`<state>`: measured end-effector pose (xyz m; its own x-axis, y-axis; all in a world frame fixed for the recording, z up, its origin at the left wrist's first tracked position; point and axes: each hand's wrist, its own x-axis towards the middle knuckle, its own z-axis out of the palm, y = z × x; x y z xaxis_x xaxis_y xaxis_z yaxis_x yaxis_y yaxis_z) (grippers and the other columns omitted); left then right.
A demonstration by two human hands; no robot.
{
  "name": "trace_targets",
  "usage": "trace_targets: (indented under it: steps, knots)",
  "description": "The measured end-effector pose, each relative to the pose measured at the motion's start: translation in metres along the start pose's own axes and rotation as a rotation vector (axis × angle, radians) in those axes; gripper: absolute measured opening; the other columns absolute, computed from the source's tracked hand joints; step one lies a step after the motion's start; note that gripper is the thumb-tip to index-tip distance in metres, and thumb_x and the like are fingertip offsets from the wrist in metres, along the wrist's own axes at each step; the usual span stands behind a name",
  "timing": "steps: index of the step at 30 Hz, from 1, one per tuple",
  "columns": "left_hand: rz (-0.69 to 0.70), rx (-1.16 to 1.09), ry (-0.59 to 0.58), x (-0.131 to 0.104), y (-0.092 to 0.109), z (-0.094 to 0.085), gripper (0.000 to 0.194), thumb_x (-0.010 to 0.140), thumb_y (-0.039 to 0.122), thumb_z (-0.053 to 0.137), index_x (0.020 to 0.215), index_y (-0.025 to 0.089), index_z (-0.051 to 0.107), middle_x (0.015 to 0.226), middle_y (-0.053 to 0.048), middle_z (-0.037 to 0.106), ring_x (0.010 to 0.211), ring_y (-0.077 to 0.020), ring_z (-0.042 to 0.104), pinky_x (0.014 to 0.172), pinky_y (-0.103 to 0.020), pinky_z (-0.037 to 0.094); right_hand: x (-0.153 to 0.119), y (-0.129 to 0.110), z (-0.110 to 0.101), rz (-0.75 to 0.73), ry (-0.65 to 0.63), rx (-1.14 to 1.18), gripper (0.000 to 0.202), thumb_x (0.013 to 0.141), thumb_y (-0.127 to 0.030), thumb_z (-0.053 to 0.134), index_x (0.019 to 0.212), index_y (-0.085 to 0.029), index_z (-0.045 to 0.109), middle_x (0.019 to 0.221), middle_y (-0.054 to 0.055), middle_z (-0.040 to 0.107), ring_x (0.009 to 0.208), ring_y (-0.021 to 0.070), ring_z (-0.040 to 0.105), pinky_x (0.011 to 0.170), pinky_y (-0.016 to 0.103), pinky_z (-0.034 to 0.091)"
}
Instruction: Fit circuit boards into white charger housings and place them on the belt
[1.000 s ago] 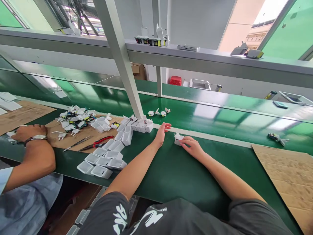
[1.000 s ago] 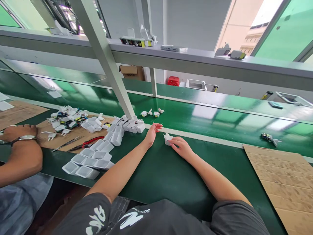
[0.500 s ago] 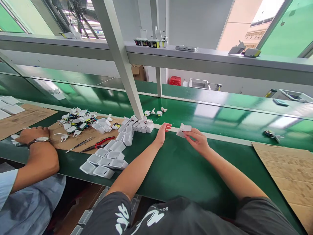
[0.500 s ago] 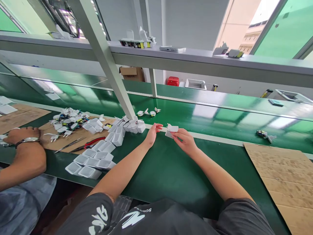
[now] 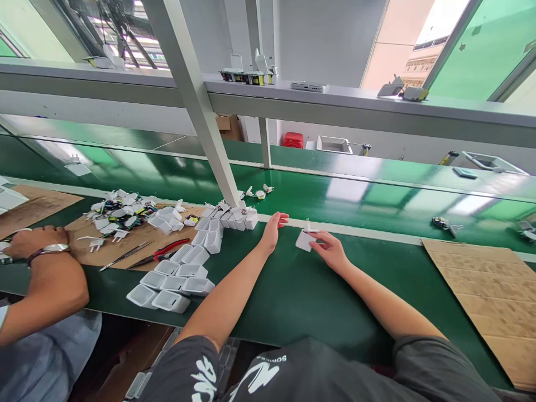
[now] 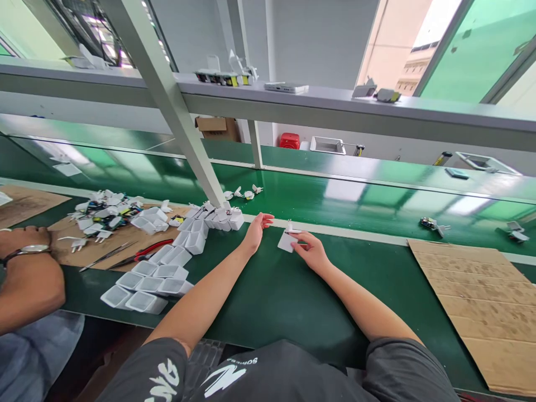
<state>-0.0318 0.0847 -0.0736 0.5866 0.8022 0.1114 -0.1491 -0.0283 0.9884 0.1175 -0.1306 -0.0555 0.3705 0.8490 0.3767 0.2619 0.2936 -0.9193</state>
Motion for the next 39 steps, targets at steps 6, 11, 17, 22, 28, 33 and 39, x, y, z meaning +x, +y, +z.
trace_targets:
  steps: [6,11,17,22,28,33,39]
  knots:
    - [-0.004,0.020,-0.008,-0.003,0.007,0.002,0.056,0.108,0.066,0.039,0.109,0.022,0.073,0.125,-0.010,0.074,0.113,-0.0237,0.068,0.102,-0.039,0.050,0.009,0.002,-0.012,0.350,0.132,0.480,0.044,0.081,-0.048,0.094,0.120,-0.029,0.081,0.126,0.003,0.078,0.099,0.0222,0.078,0.078,0.033,0.071]
    - [0.003,0.053,-0.023,-0.006,0.013,0.004,0.054,0.108,0.064,0.039,0.108,0.023,0.073,0.123,-0.010,0.074,0.112,-0.0239,0.068,0.103,-0.039,0.050,0.015,0.008,-0.023,0.436,0.213,0.606,0.048,0.081,-0.048,0.095,0.122,-0.030,0.079,0.123,0.003,0.081,0.103,0.0220,0.080,0.087,0.034,0.071]
    - [-0.023,0.081,-0.019,-0.006,0.013,0.005,0.053,0.108,0.063,0.040,0.106,0.023,0.074,0.121,-0.009,0.075,0.112,-0.0248,0.068,0.103,-0.040,0.050,0.015,0.014,-0.027,0.400,0.238,0.571,0.044,0.085,-0.050,0.092,0.122,-0.031,0.078,0.130,0.001,0.079,0.113,0.0225,0.078,0.098,0.037,0.069]
    - [-0.016,0.104,-0.036,-0.008,0.015,0.004,0.051,0.108,0.062,0.041,0.107,0.023,0.073,0.121,-0.009,0.075,0.111,-0.0248,0.068,0.103,-0.040,0.049,0.015,0.013,-0.026,0.400,0.244,0.558,0.045,0.085,-0.052,0.092,0.122,-0.031,0.077,0.129,0.002,0.079,0.112,0.0233,0.079,0.097,0.040,0.070]
    - [-0.006,0.127,-0.047,-0.009,0.016,0.004,0.050,0.108,0.061,0.041,0.106,0.023,0.073,0.119,-0.009,0.075,0.111,-0.0248,0.068,0.103,-0.040,0.049,0.016,0.011,-0.026,0.411,0.247,0.573,0.045,0.082,-0.050,0.094,0.119,-0.031,0.077,0.130,0.002,0.078,0.113,0.0235,0.078,0.093,0.038,0.070]
    - [-0.006,0.152,-0.059,-0.010,0.019,0.004,0.050,0.106,0.064,0.044,0.105,0.024,0.073,0.119,-0.009,0.075,0.112,-0.0264,0.067,0.104,-0.041,0.048,0.014,0.012,-0.022,0.379,0.228,0.528,0.045,0.084,-0.052,0.092,0.120,-0.031,0.077,0.130,0.002,0.077,0.112,0.0229,0.077,0.092,0.038,0.070]
    - [0.004,0.164,-0.076,-0.012,0.021,0.004,0.047,0.105,0.063,0.048,0.105,0.024,0.073,0.118,-0.008,0.076,0.111,-0.0262,0.067,0.105,-0.041,0.048,0.027,0.009,-0.037,0.207,0.224,0.155,0.045,0.083,-0.056,0.090,0.117,-0.030,0.078,0.132,0.004,0.074,0.106,0.0236,0.074,0.091,0.043,0.069]
